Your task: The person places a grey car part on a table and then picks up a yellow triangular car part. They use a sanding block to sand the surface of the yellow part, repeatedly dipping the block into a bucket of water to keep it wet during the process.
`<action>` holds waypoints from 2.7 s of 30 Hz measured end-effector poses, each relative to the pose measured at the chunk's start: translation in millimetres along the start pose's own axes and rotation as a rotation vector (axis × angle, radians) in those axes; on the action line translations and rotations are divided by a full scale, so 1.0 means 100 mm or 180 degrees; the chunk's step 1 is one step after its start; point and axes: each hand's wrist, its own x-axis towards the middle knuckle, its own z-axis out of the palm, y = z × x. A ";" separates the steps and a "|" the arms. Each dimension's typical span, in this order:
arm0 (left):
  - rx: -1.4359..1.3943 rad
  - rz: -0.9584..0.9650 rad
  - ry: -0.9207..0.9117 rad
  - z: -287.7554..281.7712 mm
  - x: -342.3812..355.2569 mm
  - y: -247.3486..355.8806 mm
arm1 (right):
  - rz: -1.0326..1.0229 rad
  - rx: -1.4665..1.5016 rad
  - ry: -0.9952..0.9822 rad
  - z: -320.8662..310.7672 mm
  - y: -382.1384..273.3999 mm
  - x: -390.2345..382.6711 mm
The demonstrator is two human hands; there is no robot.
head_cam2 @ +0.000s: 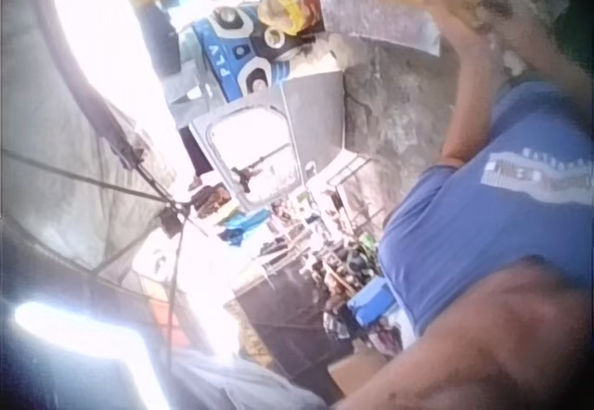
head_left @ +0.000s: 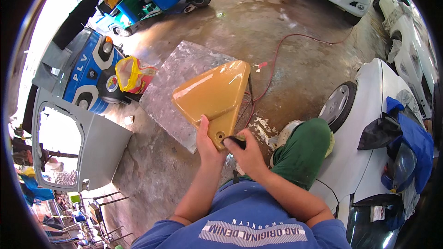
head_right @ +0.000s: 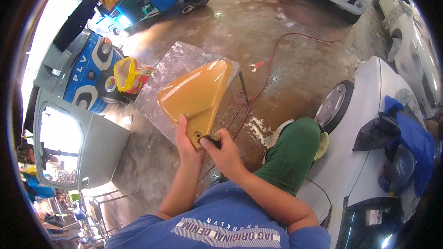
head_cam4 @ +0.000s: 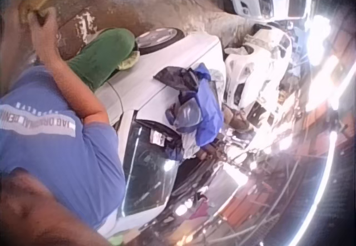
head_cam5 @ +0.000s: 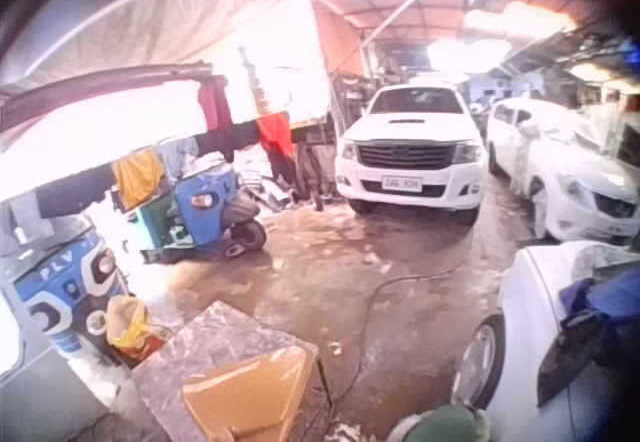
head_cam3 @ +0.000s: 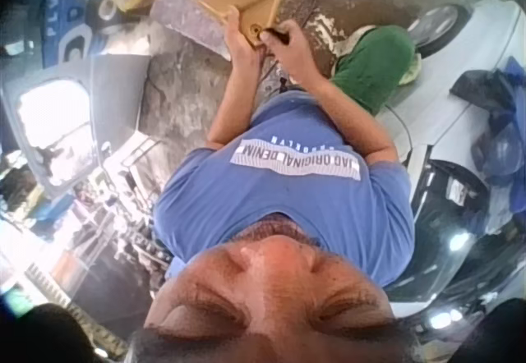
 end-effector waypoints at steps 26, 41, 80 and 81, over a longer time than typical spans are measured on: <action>0.0517 0.0430 -0.0031 -0.03 -0.26 -0.14 | 0.0329 -0.0394 0.0217 -0.10 0.19 -0.09; 0.0249 -0.0057 0.0248 -0.15 -0.08 -0.13 | -0.0173 -0.1129 0.0238 -0.13 0.28 -0.16; 0.1751 -0.0999 -0.0753 -0.33 -0.06 -0.54 | -0.1507 -0.2541 -0.0784 -0.51 0.66 -0.26; 0.1753 -0.1010 -0.0783 -0.33 -0.05 -0.55 | -0.1323 -0.2572 -0.0828 -0.48 0.82 -0.17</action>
